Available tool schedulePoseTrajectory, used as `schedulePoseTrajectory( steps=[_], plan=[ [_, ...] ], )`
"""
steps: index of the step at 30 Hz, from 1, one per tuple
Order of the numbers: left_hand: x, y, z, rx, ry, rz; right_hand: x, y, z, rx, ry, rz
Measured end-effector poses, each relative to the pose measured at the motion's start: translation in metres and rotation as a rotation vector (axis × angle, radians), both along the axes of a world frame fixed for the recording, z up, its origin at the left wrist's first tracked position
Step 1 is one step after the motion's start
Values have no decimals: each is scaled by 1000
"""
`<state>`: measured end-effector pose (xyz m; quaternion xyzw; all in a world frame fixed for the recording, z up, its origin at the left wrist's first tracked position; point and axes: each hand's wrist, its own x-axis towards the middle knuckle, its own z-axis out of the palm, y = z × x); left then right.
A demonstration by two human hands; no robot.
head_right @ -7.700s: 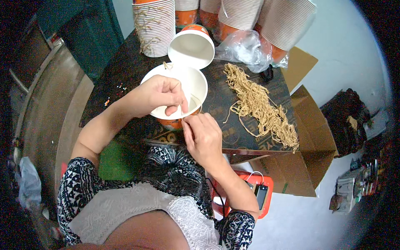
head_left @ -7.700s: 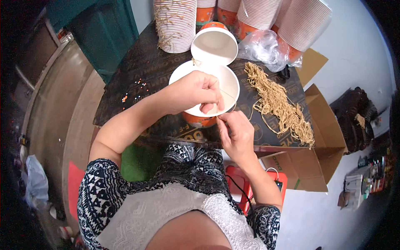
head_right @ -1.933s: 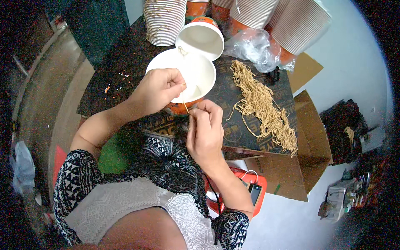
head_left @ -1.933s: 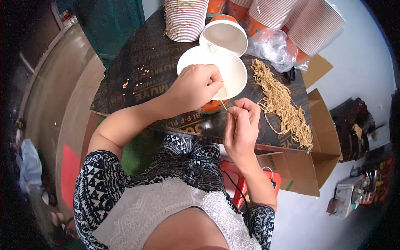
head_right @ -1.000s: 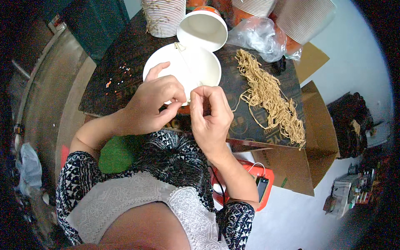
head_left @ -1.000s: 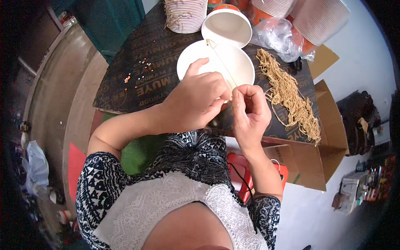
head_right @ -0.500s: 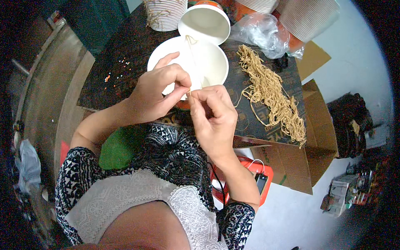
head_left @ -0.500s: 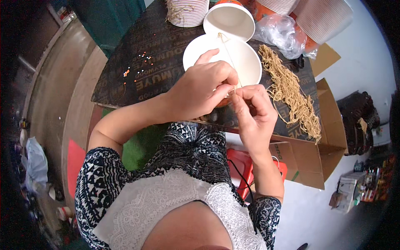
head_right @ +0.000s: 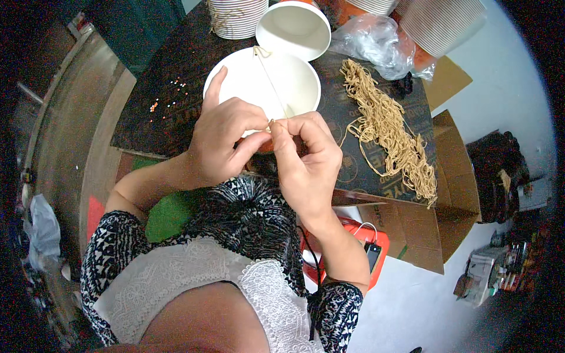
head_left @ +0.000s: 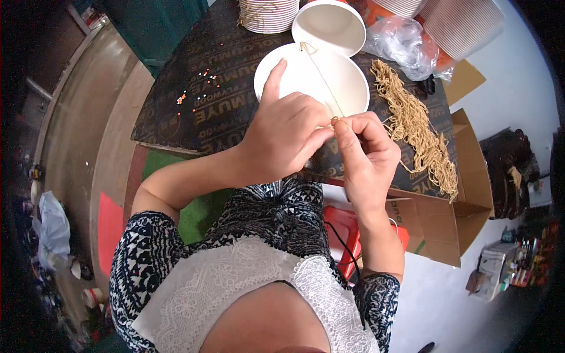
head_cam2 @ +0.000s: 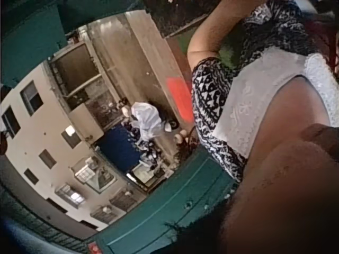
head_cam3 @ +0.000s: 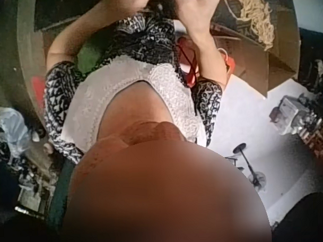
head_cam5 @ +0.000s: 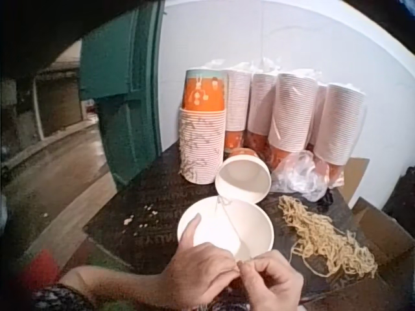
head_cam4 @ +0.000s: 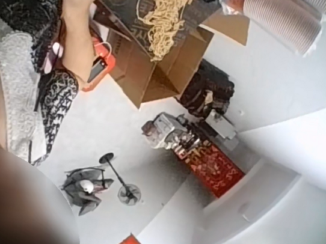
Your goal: Attaching strings to paper buckets at a workstation.
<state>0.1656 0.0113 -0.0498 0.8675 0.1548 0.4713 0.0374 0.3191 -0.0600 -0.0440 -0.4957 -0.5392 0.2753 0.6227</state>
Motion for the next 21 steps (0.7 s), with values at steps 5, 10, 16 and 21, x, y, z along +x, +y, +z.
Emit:
schedulePoseTrajectory(
  steps=[5, 10, 16, 21],
  plan=[
    [-8, -1, 4, 28, 33, -35, 10, -1, -9, 161, -305, -56],
    [-21, 2, 5, 3, 109, -100, 30, 4, -19, 212, -503, -182],
    [-43, 24, 3, 114, -16, 155, 25, 1, -17, 300, -598, -157],
    [-38, 50, 2, -733, -105, 512, 18, 6, -21, 337, -624, -97]
  ],
)
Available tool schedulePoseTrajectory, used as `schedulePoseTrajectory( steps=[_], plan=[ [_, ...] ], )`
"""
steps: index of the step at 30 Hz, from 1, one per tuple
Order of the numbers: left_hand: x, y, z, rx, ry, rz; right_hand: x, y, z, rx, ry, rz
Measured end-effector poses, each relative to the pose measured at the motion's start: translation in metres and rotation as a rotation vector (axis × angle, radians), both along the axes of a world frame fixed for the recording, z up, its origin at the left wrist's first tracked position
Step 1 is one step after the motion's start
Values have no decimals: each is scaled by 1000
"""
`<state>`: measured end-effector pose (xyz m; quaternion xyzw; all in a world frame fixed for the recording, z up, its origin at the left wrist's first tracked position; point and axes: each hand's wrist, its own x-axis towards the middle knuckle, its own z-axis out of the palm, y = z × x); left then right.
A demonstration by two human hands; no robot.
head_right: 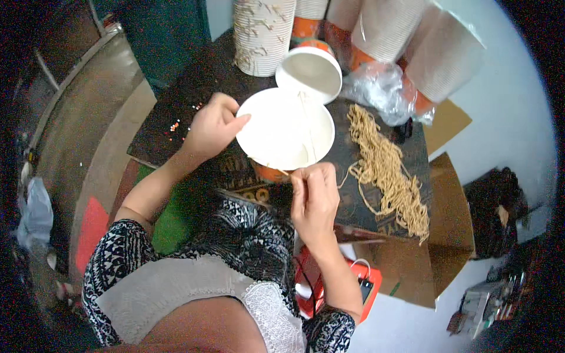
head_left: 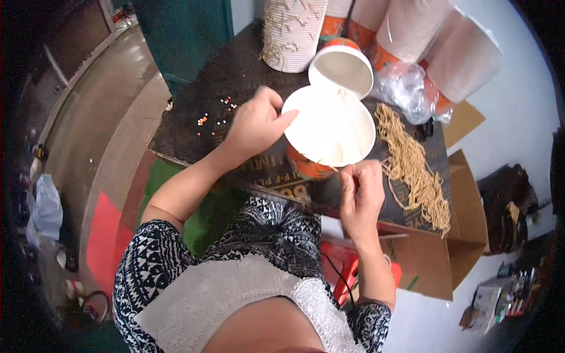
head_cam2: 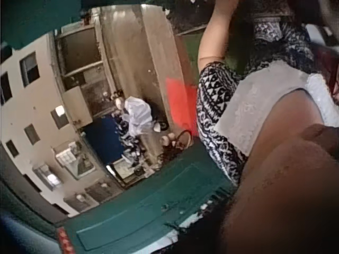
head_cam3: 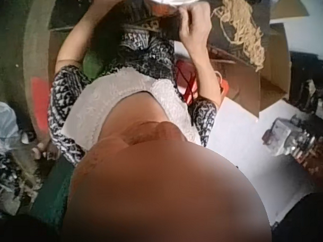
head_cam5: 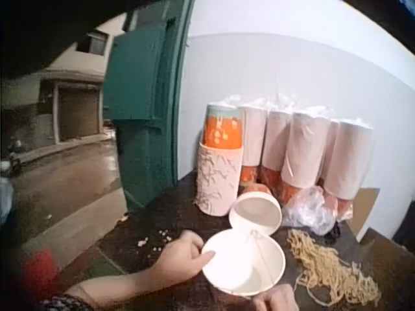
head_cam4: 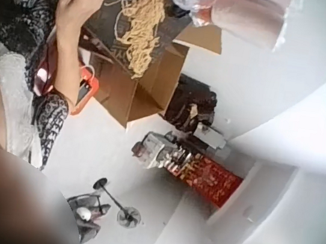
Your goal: Attaching strings to paper buckets at a workstation.
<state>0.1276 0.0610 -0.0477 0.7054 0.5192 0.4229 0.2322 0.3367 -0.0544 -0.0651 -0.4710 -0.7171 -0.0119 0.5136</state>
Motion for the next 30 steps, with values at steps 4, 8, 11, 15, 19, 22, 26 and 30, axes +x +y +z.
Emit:
schedulePoseTrajectory(
  steps=[4, 8, 11, 15, 19, 22, 26, 30],
  plan=[
    [-3, 26, -6, -373, -272, -204, -2, -9, 2, -49, -66, 14],
    [-25, 26, 30, 187, 20, -59, 8, -15, -1, 34, -94, 2],
    [-55, 25, 66, 521, 362, 121, 21, -20, -16, 38, -60, -52],
    [-86, 81, 103, 811, 715, 260, 54, -11, -58, -45, -10, -148],
    [-103, 156, 154, 1100, 1020, 449, 77, 3, -85, -49, 45, -165],
    [-112, 212, 201, 1305, 1202, 521, 79, 6, -83, -123, 129, -106],
    [-80, 257, 246, 1306, 1236, 599, 78, -7, -67, -206, 194, -109],
    [-43, 311, 273, 1418, 1279, 700, 79, -14, -69, -300, 227, -122]
  ],
)
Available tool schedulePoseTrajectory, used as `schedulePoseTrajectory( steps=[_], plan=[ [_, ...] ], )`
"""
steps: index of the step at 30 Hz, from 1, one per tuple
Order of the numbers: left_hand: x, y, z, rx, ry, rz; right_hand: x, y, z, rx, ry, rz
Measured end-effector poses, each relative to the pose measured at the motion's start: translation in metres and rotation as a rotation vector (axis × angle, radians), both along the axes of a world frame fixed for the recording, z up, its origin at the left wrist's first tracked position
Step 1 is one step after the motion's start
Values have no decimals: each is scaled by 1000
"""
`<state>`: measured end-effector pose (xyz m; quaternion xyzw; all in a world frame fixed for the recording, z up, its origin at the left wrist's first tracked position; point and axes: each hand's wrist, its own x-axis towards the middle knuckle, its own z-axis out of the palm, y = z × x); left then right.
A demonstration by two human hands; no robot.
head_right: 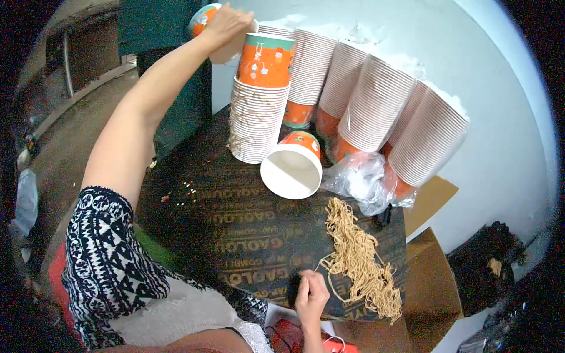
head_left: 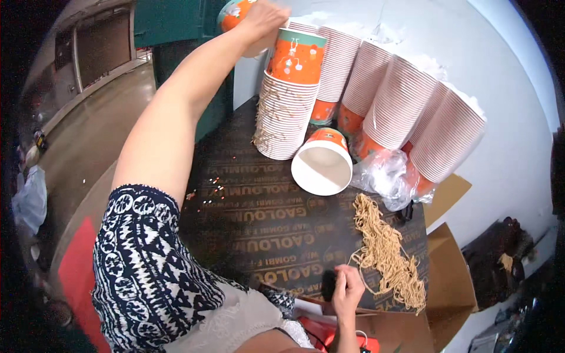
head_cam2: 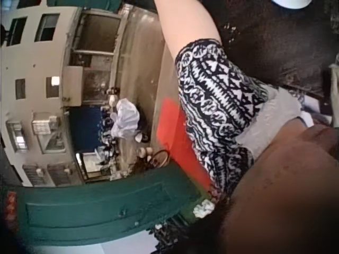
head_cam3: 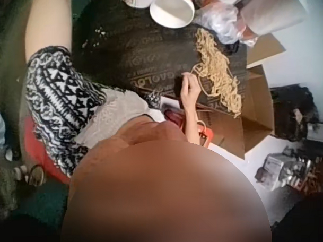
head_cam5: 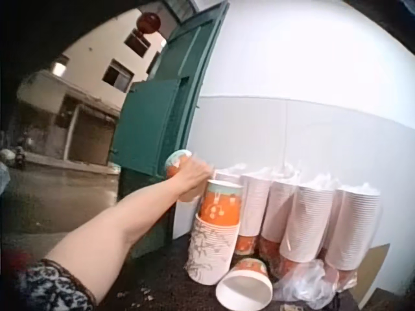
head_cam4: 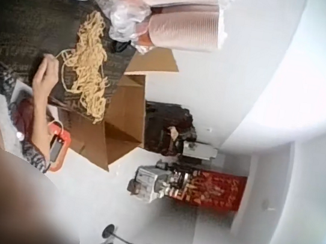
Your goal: Attaching strings to paper buckets at a workstation.
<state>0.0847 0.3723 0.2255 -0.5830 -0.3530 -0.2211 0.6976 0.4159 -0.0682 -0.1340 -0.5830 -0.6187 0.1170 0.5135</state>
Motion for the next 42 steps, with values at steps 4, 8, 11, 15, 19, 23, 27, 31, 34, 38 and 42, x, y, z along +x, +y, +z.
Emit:
schedulePoseTrajectory(
  steps=[4, 8, 11, 15, 19, 23, 27, 31, 34, 38, 42],
  plan=[
    [29, 39, 13, -66, -21, -309, -4, 4, 5, -47, 27, 24],
    [103, 30, -5, -63, 80, -477, -2, 0, 3, -62, 76, -7],
    [119, 41, -16, -20, 120, -455, -2, 0, 4, -50, 63, -6],
    [103, 72, -28, -60, 227, -535, -5, 8, 8, 10, 15, 47],
    [131, 24, -45, 49, 318, -471, -1, 4, 4, 3, -15, 8],
    [129, 13, -85, -178, 308, -549, -2, 7, -1, 25, -16, 23],
    [134, -60, -171, -589, 19, -643, -1, 0, -2, 11, 22, 5],
    [118, -126, -244, -989, -675, -909, 6, 20, 6, -242, 275, 32],
    [116, -136, -298, -921, -915, -878, 1, 70, 39, 8, -80, 104],
    [125, -143, -328, -978, -1220, -831, 6, 161, 50, 158, -250, -27],
    [131, -145, -341, -916, -1370, -886, 9, 223, 39, 256, -179, -149]
  ],
)
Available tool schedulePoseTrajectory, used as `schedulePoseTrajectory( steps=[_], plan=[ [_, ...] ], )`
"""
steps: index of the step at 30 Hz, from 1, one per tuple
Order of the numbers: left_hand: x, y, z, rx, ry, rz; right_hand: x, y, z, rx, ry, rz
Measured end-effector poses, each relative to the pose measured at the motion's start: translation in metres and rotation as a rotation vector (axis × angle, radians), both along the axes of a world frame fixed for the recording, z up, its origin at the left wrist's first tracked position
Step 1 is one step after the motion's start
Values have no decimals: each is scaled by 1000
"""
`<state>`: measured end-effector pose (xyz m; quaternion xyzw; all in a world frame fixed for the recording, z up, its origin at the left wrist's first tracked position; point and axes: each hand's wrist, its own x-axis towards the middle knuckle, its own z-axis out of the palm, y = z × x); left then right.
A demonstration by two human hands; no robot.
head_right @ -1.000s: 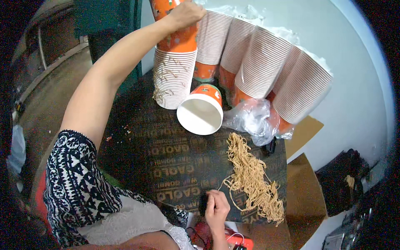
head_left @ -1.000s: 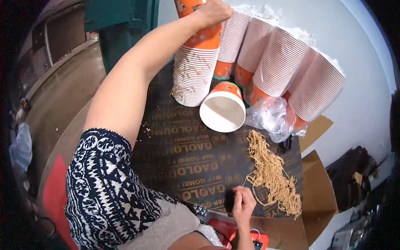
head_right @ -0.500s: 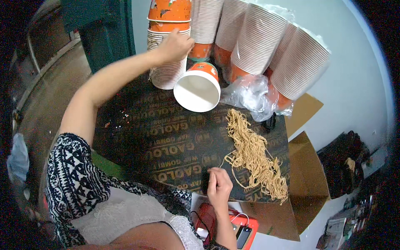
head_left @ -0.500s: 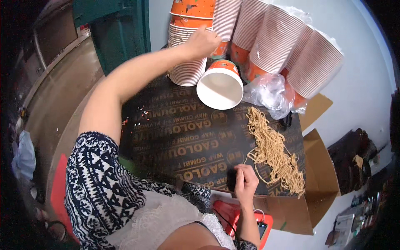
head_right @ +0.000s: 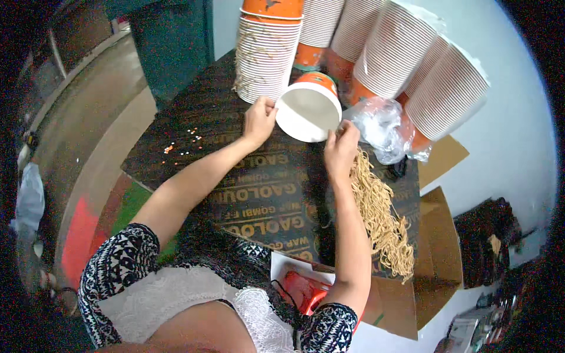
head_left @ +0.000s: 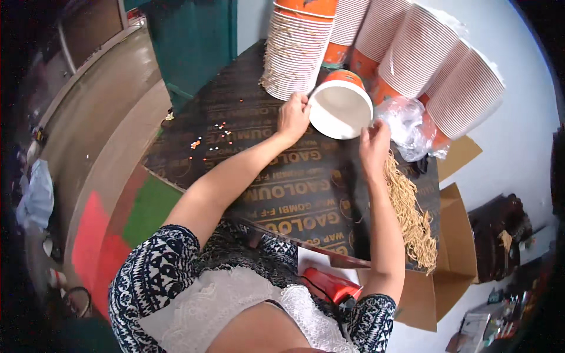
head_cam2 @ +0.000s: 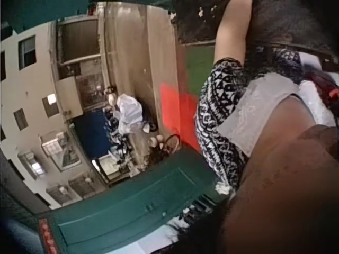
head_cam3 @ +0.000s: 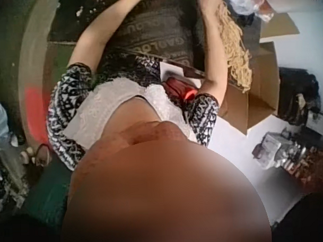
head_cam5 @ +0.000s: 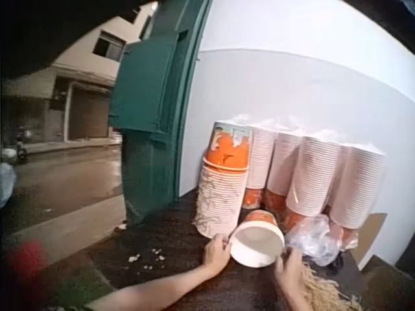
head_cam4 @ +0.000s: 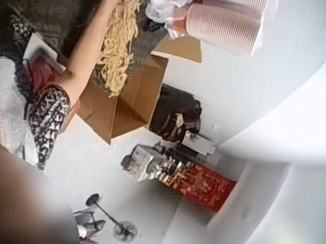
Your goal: Attaching strings to paper buckets at a workstation.
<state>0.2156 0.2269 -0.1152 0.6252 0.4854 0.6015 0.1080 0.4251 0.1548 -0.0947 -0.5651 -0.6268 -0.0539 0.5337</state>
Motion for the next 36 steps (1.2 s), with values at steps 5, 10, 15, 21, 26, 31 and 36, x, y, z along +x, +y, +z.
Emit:
schedulePoseTrajectory(
  steps=[5, 10, 15, 21, 26, 31, 36],
  plan=[
    [-4, -1, -2, -52, -46, 33, -10, 19, -2, -3, 108, -23],
    [-16, 8, 0, 50, -41, -10, -17, 20, -3, -42, 110, -62],
    [-12, -7, 14, -31, 17, -44, -16, 15, -4, 45, -34, -92],
    [-10, -14, 15, 126, 36, 41, -21, 11, 3, 11, -135, -204],
    [-11, -19, 8, 71, -6, 18, -30, 2, 8, -18, -101, -219],
    [-30, -35, 24, -27, 51, -189, -34, -18, 25, -101, -4, -29],
    [-72, -82, 74, -485, -70, -449, -27, -56, 44, -349, 450, 383]
  ],
)
